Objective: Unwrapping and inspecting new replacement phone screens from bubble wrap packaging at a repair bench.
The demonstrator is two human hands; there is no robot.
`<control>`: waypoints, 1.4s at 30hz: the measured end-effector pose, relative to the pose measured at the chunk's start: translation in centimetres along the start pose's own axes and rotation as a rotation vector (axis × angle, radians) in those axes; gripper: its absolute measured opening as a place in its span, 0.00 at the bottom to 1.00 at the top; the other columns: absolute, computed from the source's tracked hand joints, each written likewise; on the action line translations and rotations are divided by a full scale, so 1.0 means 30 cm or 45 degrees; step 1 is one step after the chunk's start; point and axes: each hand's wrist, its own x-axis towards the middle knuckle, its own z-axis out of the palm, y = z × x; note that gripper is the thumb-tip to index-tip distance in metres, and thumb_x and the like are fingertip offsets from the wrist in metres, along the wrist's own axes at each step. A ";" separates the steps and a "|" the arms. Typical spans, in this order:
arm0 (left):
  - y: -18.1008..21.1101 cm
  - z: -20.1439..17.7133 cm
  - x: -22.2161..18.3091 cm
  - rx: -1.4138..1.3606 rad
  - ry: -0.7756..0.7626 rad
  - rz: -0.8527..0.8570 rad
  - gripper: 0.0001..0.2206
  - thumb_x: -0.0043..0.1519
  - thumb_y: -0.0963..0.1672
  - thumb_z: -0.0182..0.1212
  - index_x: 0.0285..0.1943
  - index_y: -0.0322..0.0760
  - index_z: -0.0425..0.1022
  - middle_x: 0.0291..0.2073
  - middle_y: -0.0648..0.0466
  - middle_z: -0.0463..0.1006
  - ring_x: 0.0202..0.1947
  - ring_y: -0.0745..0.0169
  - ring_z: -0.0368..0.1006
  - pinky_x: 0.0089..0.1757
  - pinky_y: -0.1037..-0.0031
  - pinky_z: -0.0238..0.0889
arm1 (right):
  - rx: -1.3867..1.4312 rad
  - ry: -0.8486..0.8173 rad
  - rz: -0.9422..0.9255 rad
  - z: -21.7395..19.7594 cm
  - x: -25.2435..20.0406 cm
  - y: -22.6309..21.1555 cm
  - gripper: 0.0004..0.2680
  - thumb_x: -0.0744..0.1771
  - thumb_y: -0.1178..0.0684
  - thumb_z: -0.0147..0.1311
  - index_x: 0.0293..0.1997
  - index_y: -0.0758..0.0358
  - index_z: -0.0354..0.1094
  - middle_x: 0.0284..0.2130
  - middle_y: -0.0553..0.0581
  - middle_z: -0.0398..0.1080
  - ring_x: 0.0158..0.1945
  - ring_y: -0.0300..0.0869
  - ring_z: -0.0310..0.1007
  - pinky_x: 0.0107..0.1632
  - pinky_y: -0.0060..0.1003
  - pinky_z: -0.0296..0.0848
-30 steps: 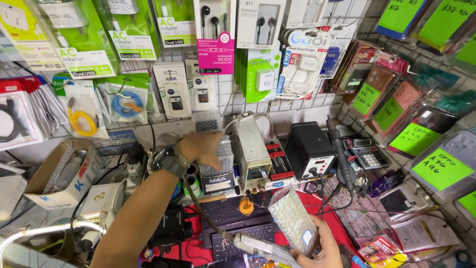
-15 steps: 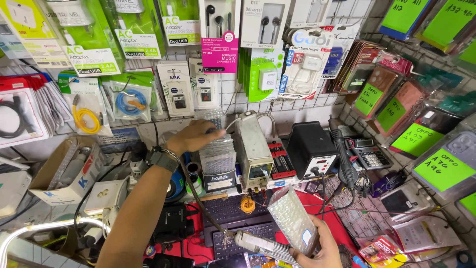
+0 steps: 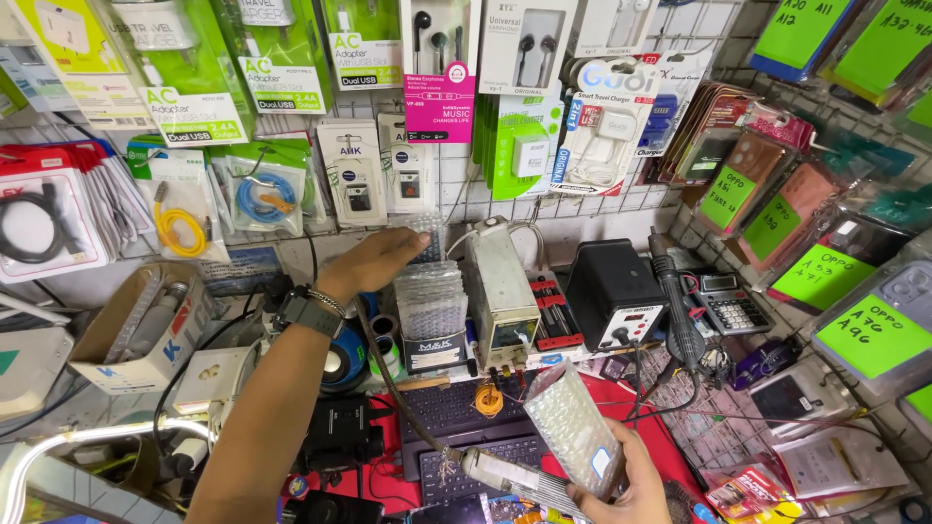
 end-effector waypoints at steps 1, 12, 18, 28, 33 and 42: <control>-0.004 0.003 -0.004 0.000 0.002 -0.002 0.37 0.59 0.64 0.31 0.56 0.41 0.74 0.55 0.50 0.77 0.57 0.53 0.71 0.57 0.59 0.60 | 0.000 -0.003 -0.001 0.001 0.000 -0.003 0.34 0.51 0.72 0.71 0.64 0.59 0.68 0.47 0.55 0.72 0.45 0.41 0.73 0.47 0.31 0.71; -0.058 0.013 -0.042 0.015 0.149 0.090 0.34 0.61 0.62 0.38 0.65 0.43 0.72 0.62 0.52 0.73 0.61 0.52 0.70 0.55 0.59 0.63 | -0.031 -0.199 -0.132 -0.017 0.062 0.025 0.35 0.52 0.67 0.74 0.66 0.58 0.63 0.58 0.53 0.68 0.56 0.39 0.73 0.51 0.36 0.78; 0.070 0.151 -0.225 -0.190 0.294 0.510 0.08 0.69 0.42 0.54 0.39 0.41 0.78 0.24 0.60 0.74 0.25 0.71 0.70 0.31 0.82 0.69 | -0.435 -0.264 -0.507 0.016 0.128 -0.106 0.35 0.52 0.53 0.76 0.65 0.58 0.62 0.51 0.55 0.68 0.56 0.42 0.68 0.56 0.37 0.68; 0.050 0.321 -0.410 -0.709 0.018 0.295 0.09 0.65 0.42 0.59 0.48 0.36 0.84 0.36 0.52 0.86 0.21 0.70 0.76 0.26 0.85 0.69 | -0.592 -0.405 -0.833 0.106 0.087 -0.230 0.33 0.54 0.52 0.71 0.66 0.61 0.59 0.51 0.58 0.65 0.56 0.46 0.68 0.59 0.38 0.66; -0.036 0.340 -0.418 -0.692 -0.181 0.227 0.08 0.64 0.43 0.62 0.38 0.33 0.85 0.27 0.54 0.83 0.23 0.70 0.78 0.28 0.84 0.72 | -0.850 -0.484 -0.873 0.124 0.066 -0.232 0.36 0.55 0.48 0.69 0.70 0.63 0.54 0.52 0.61 0.62 0.58 0.51 0.65 0.57 0.45 0.70; -0.025 0.381 -0.457 -0.649 0.306 0.345 0.11 0.67 0.44 0.57 0.30 0.42 0.72 0.23 0.60 0.70 0.25 0.71 0.64 0.28 0.78 0.58 | -0.875 -0.195 -1.047 0.167 0.033 -0.215 0.38 0.55 0.41 0.73 0.68 0.67 0.56 0.43 0.61 0.62 0.49 0.52 0.63 0.49 0.43 0.68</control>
